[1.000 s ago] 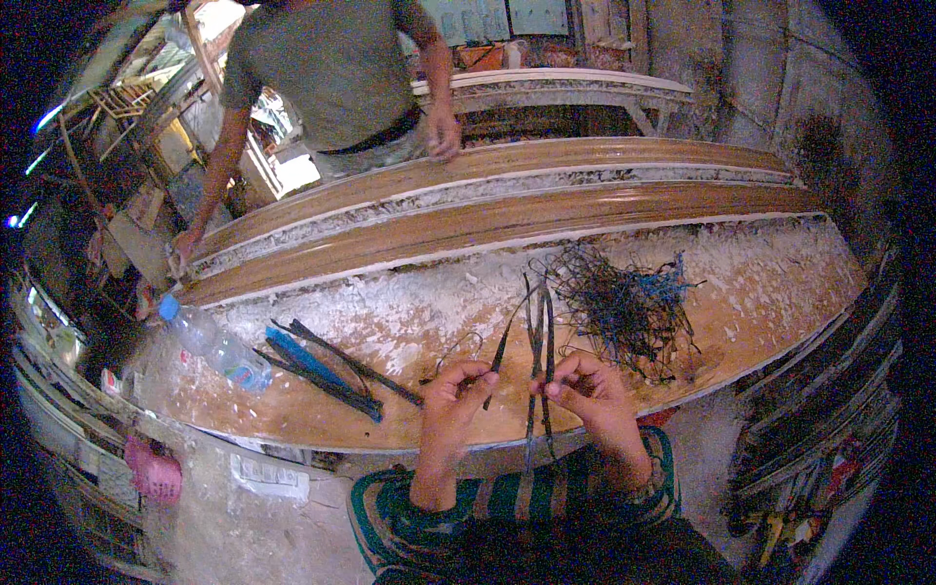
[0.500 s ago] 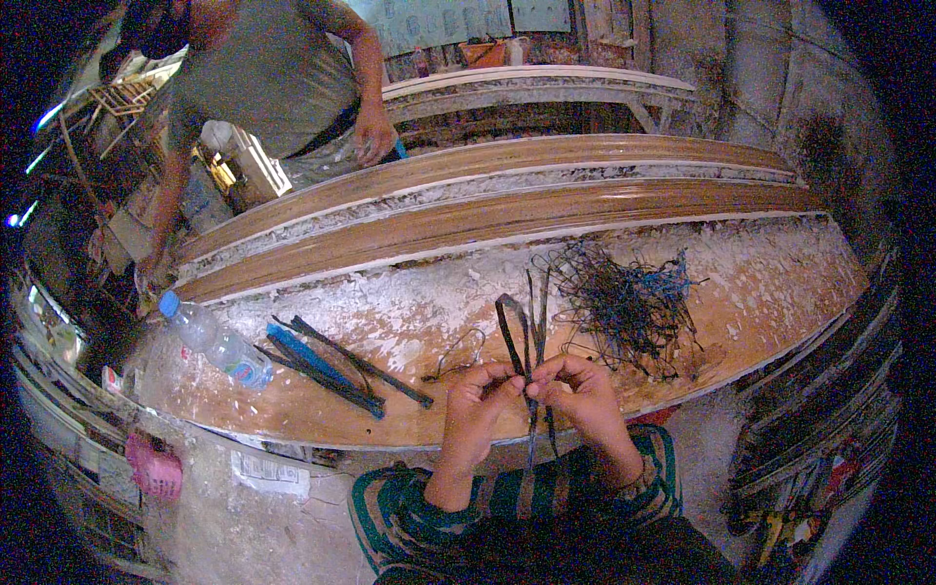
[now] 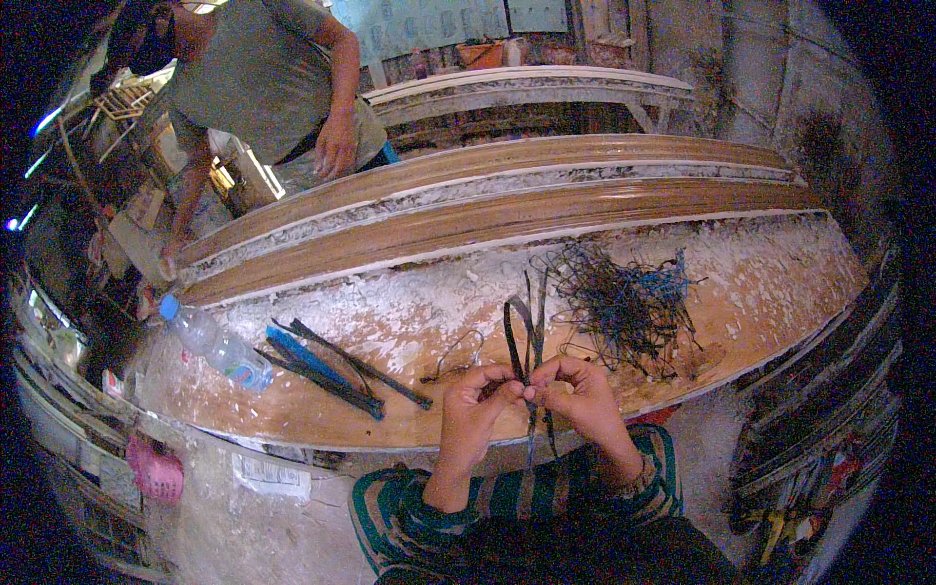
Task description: The person strips the outer insulation from several black cables by hand, peeling back the sheath to expose the inner wires. The stripped pieces are placed on the workbench while the person continues with additional cables.
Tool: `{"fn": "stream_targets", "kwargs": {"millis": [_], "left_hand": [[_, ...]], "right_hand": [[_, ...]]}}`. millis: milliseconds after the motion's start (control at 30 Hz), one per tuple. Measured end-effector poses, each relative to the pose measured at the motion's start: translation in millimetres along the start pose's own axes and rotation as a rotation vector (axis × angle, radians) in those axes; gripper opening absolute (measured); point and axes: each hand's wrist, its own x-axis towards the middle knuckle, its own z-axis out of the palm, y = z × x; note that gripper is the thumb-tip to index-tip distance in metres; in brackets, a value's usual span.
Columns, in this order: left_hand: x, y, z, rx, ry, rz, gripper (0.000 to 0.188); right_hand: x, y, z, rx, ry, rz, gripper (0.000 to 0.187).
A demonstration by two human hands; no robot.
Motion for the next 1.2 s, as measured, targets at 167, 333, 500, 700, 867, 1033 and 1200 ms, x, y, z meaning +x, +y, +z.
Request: {"fn": "stream_targets", "kwargs": {"millis": [167,333,500,700,867,1033,1200], "left_hand": [[-0.6,4.3,0.3,0.052,-0.07,0.029,0.01],[-0.8,3.5,2.1,-0.075,0.045,-0.012,0.008],[-0.5,3.5,-0.4,-0.204,0.106,-0.039,0.007],[-0.3,5.0,-2.5,-0.291,0.105,-0.031,0.01],[-0.1,3.1,-1.0,-0.294,0.113,-0.006,0.011],[-0.4,4.4,-0.4,-0.274,0.074,-0.006,0.008],[-4.3,7.1,1.3,-0.262,0.015,-0.008,0.006]], "right_hand": [[1.3,1.9,-0.2,-0.028,0.019,-0.012,0.014],[0.1,-0.1,1.5,-0.104,-0.003,-0.102,0.013],[-2.5,-4.5,-0.5,-0.239,-0.014,-0.262,0.014],[-4.7,-8.5,-2.4,-0.639,-0.076,-0.553,0.019],[-6.0,-6.2,3.9,-0.67,-0.017,-0.581,0.018],[-6.7,-2.8,5.5,-0.654,0.089,-0.53,0.015],[-8.8,1.0,15.5,-0.151,0.242,-0.242,0.01]]}}
